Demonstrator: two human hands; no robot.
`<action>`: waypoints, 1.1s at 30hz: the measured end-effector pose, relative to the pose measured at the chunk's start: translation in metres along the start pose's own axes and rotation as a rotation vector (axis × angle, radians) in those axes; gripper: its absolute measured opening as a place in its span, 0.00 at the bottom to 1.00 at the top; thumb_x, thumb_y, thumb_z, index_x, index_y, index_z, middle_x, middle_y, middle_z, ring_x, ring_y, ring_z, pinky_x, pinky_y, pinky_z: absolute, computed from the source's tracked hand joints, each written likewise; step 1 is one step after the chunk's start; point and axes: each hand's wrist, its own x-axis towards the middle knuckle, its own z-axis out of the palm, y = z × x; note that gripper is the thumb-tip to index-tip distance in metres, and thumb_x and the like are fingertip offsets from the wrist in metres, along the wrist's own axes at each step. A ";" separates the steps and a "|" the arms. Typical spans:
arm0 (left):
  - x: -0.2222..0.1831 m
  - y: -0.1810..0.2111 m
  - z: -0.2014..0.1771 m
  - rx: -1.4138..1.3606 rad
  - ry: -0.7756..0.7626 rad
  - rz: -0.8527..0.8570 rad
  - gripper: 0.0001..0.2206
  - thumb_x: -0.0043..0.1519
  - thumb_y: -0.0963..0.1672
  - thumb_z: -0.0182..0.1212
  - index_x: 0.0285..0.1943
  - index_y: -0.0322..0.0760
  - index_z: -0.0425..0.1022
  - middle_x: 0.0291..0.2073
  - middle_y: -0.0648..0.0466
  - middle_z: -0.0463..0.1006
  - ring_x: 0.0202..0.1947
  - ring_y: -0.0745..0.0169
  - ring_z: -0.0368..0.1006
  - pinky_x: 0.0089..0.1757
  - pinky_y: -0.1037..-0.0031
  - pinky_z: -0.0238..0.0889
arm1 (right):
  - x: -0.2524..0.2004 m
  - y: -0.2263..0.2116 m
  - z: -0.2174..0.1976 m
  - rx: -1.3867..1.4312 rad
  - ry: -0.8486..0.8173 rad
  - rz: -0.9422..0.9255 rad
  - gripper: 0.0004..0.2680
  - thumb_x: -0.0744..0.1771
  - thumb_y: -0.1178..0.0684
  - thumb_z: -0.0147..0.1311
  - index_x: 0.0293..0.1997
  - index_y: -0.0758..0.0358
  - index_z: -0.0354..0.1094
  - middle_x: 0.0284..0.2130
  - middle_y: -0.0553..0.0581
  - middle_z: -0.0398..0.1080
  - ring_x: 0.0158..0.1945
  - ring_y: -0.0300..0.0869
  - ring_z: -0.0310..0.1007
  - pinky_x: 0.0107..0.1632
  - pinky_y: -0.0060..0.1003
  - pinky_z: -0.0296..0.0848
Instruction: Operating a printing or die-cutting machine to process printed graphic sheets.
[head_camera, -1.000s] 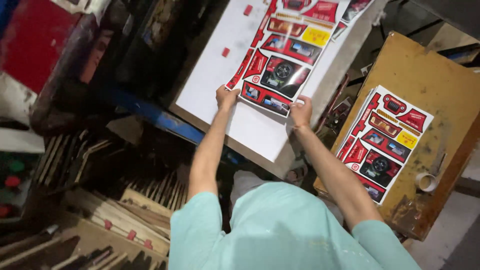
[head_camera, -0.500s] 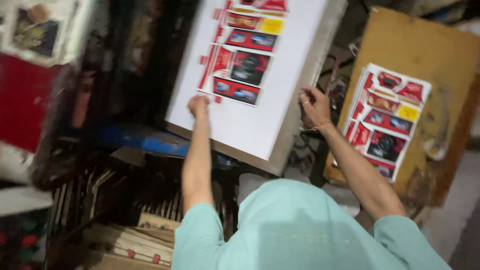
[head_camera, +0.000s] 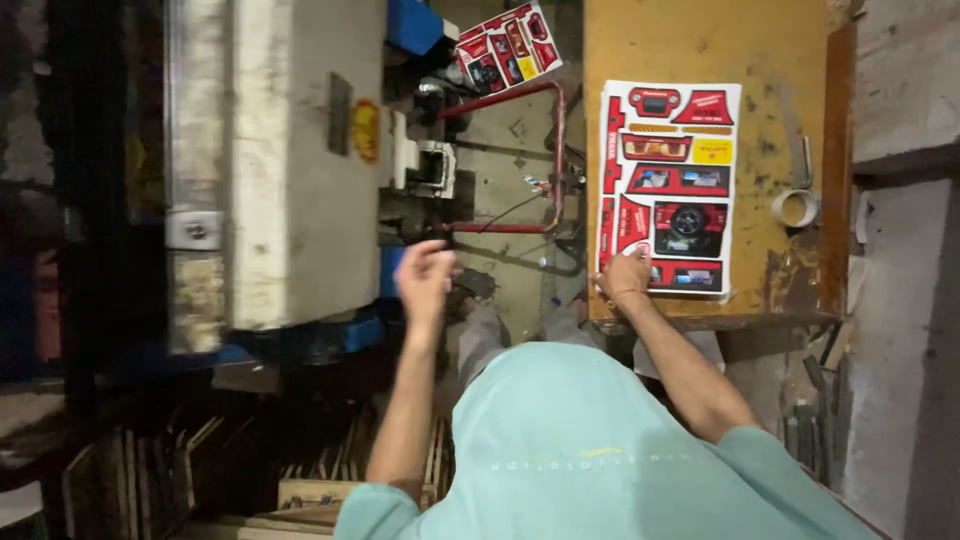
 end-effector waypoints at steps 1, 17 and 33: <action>-0.002 -0.036 0.028 0.008 -0.006 0.005 0.11 0.60 0.40 0.66 0.52 0.34 0.76 0.33 0.54 0.81 0.28 0.69 0.76 0.27 0.78 0.64 | 0.005 0.013 0.009 0.011 0.002 0.003 0.16 0.59 0.34 0.64 0.30 0.57 0.80 0.32 0.63 0.79 0.43 0.54 0.77 0.52 0.49 0.71; -0.044 -0.230 0.325 0.410 -0.365 -0.021 0.22 0.53 0.46 0.73 0.55 0.33 0.79 0.39 0.49 0.84 0.41 0.56 0.81 0.44 0.66 0.73 | 0.014 0.235 0.003 0.862 -0.057 -0.037 0.20 0.64 0.47 0.65 0.58 0.69 0.69 0.44 0.59 0.77 0.47 0.43 0.76 0.50 0.37 0.74; 0.005 0.030 0.049 0.109 0.052 0.434 0.15 0.62 0.40 0.65 0.57 0.28 0.75 0.43 0.51 0.83 0.41 0.68 0.78 0.42 0.71 0.74 | -0.021 -0.039 -0.197 1.917 -0.577 -0.316 0.24 0.67 0.64 0.48 0.73 0.69 0.49 0.52 0.56 0.72 0.52 0.40 0.77 0.56 0.36 0.78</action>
